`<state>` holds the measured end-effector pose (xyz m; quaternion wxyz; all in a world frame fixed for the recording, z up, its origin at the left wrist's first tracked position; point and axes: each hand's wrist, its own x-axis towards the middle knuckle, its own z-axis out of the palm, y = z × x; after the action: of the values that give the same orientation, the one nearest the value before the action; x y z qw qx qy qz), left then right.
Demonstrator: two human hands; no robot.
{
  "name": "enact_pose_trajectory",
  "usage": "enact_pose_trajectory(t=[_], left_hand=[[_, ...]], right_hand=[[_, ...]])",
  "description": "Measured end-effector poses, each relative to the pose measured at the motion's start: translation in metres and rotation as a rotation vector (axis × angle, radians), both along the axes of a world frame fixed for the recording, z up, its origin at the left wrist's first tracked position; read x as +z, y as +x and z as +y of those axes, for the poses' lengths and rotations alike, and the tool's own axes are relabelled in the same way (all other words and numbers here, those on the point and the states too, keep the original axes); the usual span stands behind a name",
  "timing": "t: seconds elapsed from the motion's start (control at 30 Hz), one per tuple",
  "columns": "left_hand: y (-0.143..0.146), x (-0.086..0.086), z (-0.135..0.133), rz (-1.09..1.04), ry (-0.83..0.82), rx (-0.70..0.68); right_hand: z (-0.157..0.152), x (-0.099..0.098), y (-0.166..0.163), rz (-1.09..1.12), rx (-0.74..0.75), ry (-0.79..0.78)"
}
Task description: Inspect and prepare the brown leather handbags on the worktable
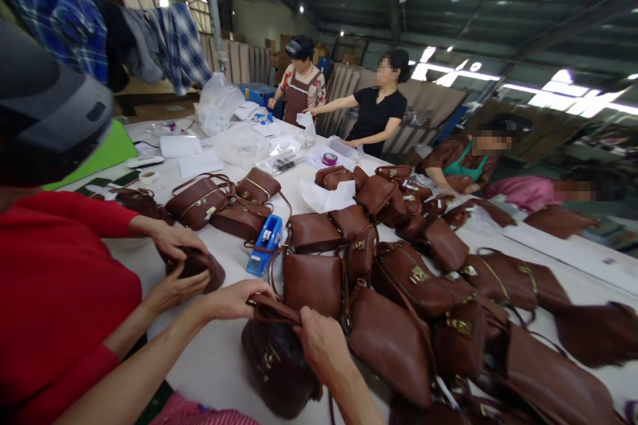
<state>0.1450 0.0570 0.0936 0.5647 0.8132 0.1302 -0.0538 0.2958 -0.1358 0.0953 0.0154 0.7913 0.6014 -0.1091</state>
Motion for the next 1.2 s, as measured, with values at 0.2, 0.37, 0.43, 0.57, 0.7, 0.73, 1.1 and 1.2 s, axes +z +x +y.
enact_pose_trajectory(t=[0.2, 0.37, 0.43, 0.57, 0.7, 0.73, 1.1, 1.2], left_hand=[[-0.012, -0.027, -0.016, -0.062, -0.203, 0.176], [-0.024, -0.016, -0.020, -0.082, -0.335, 0.147], [-0.026, -0.006, -0.016, -0.057, -0.339, 0.107], [-0.013, 0.024, -0.013, -0.028, -0.068, -0.029], [0.012, 0.056, -0.008, 0.050, 0.186, -0.259], [0.019, 0.061, -0.006, 0.053, 0.210, -0.268], [0.062, 0.009, -0.033, 0.231, 0.037, -0.353], [0.063, -0.001, -0.030, 0.294, -0.070, -0.321]], right_hand=[[0.002, -0.013, -0.008, -0.008, 0.013, 0.075], [-0.007, -0.023, -0.011, -0.130, 0.002, 0.133], [-0.009, -0.026, -0.012, -0.204, 0.017, 0.160], [-0.013, -0.028, -0.015, -0.331, 0.046, 0.233], [-0.018, -0.024, -0.017, -0.371, 0.070, 0.292], [-0.020, -0.023, -0.018, -0.374, 0.071, 0.299], [-0.014, -0.027, -0.023, -0.267, -0.046, 0.382], [-0.013, -0.031, -0.025, -0.189, -0.112, 0.441]])
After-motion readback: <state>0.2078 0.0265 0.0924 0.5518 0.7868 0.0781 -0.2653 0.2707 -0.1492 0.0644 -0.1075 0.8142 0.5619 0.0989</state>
